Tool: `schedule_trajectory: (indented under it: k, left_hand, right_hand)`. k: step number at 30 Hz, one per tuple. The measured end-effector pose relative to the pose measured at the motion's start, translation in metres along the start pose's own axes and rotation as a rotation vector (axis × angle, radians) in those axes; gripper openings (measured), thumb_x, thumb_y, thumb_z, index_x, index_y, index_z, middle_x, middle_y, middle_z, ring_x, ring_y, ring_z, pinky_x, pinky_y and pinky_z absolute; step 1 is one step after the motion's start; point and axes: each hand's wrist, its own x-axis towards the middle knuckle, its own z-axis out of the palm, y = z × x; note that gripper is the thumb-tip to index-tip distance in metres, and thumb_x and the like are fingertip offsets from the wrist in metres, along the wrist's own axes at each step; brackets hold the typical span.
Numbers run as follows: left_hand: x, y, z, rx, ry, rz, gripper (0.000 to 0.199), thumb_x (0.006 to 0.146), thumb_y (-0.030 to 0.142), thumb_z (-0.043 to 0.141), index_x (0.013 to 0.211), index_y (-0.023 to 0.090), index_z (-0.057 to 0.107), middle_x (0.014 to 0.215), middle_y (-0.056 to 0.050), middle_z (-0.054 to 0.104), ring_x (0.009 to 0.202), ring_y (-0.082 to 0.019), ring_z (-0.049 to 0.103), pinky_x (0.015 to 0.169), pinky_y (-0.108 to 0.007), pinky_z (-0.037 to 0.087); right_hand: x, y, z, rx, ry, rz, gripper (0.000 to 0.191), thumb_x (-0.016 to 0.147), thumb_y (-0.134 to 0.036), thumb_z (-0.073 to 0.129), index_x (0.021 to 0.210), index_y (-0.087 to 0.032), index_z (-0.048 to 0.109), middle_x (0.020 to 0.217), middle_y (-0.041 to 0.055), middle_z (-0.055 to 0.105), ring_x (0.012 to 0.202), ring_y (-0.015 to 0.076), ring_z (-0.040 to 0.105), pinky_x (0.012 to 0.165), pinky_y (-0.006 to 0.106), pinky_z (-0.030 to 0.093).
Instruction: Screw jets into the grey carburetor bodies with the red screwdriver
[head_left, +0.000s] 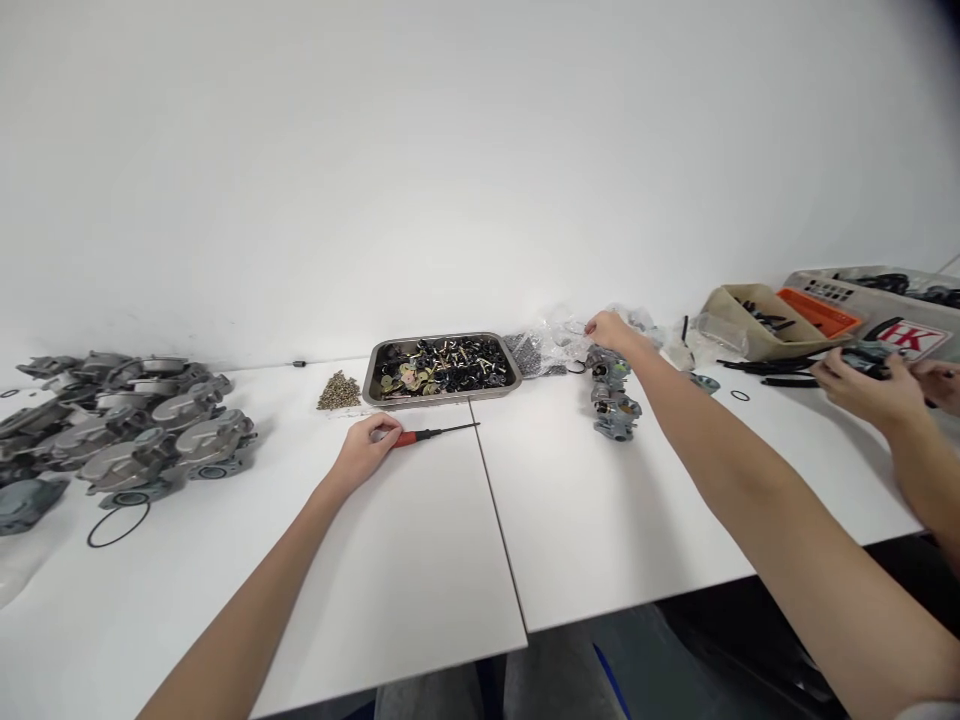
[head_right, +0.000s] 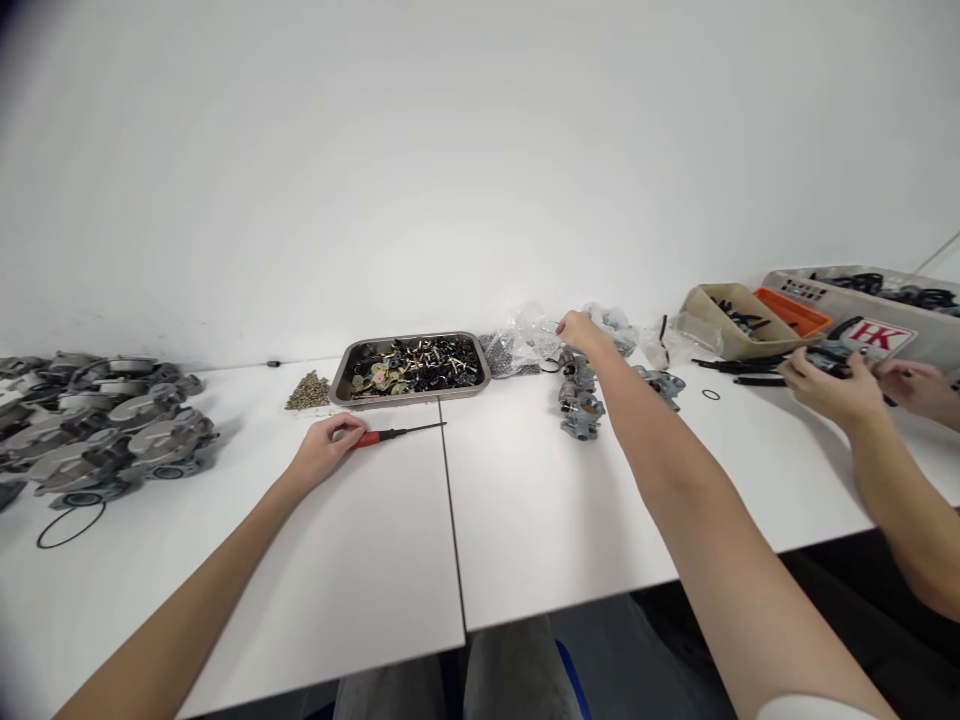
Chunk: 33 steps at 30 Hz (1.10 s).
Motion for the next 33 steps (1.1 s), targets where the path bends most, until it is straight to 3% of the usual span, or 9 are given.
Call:
schedule_trajectory:
  k: [5,8,10,12,15,20,33]
  left_hand:
    - [0.001,-0.001,0.000,0.008,0.006,0.013,0.027,0.075,0.043,0.055,0.079,0.018,0.065,0.089,-0.004,0.068,0.089,-0.018,0.060,0.086,-0.031,0.045]
    - [0.001,-0.002,0.000,0.002,0.005,0.011,0.027,0.075,0.044,0.055,0.079,0.018,0.065,0.089,-0.004,0.068,0.089,-0.019,0.060,0.084,-0.030,0.045]
    - [0.001,-0.002,0.000,-0.005,0.004,0.020,0.028,0.075,0.044,0.055,0.079,0.018,0.066,0.090,-0.004,0.069,0.089,-0.019,0.061,0.084,-0.031,0.046]
    - [0.000,-0.002,0.000,-0.009,0.014,0.025,0.028,0.075,0.044,0.056,0.079,0.018,0.066,0.089,-0.004,0.069,0.089,-0.019,0.061,0.085,-0.031,0.046]
    - [-0.001,-0.002,0.000,-0.015,0.027,0.024,0.029,0.074,0.045,0.058,0.078,0.018,0.066,0.088,-0.004,0.070,0.087,-0.020,0.061,0.086,-0.033,0.046]
    - [-0.003,-0.002,-0.001,-0.012,0.019,0.033,0.029,0.075,0.046,0.057,0.078,0.018,0.066,0.088,-0.005,0.070,0.087,-0.020,0.061,0.087,-0.034,0.046]
    - [0.000,-0.001,0.000,-0.015,0.017,0.035,0.033,0.072,0.049,0.057,0.077,0.018,0.066,0.090,-0.007,0.070,0.090,-0.021,0.061,0.088,-0.035,0.047]
  right_hand:
    - [-0.030,-0.008,-0.010,-0.065,-0.023,0.067,0.023,0.090,-0.020,0.054,0.105,-0.010,0.069,0.112,0.0166,0.067,0.105,0.0272,0.064,0.092,0.038,0.049]
    - [-0.079,-0.016,-0.014,-0.104,0.084,0.061,0.037,0.096,-0.033,0.042,0.119,-0.013,0.062,0.125,0.0196,0.059,0.115,0.0323,0.057,0.096,0.043,0.045]
    - [-0.115,-0.022,-0.007,-0.143,0.139,0.070,0.052,0.095,-0.053,0.037,0.123,-0.014,0.058,0.126,0.0211,0.056,0.112,0.0373,0.057,0.093,0.049,0.045]
    - [-0.144,-0.028,0.007,-0.217,0.094,0.085,0.061,0.090,-0.063,0.039,0.124,-0.015,0.055,0.123,0.0224,0.055,0.108,0.0405,0.057,0.089,0.052,0.046]
    - [-0.167,-0.029,0.027,-0.282,0.057,0.085,0.052,0.087,-0.048,0.052,0.129,-0.017,0.049,0.125,0.0225,0.054,0.111,0.0418,0.054,0.084,0.050,0.047]
    - [-0.168,-0.010,0.036,-0.272,0.036,0.048,0.052,0.083,-0.023,0.053,0.134,-0.020,0.043,0.121,0.0200,0.057,0.108,0.0390,0.054,0.077,0.042,0.049]
    - [-0.153,0.075,0.008,-0.237,0.002,-0.208,0.054,0.080,-0.024,0.059,0.133,-0.025,0.048,0.129,0.0125,0.050,0.121,0.0295,0.049,0.099,0.036,0.042]
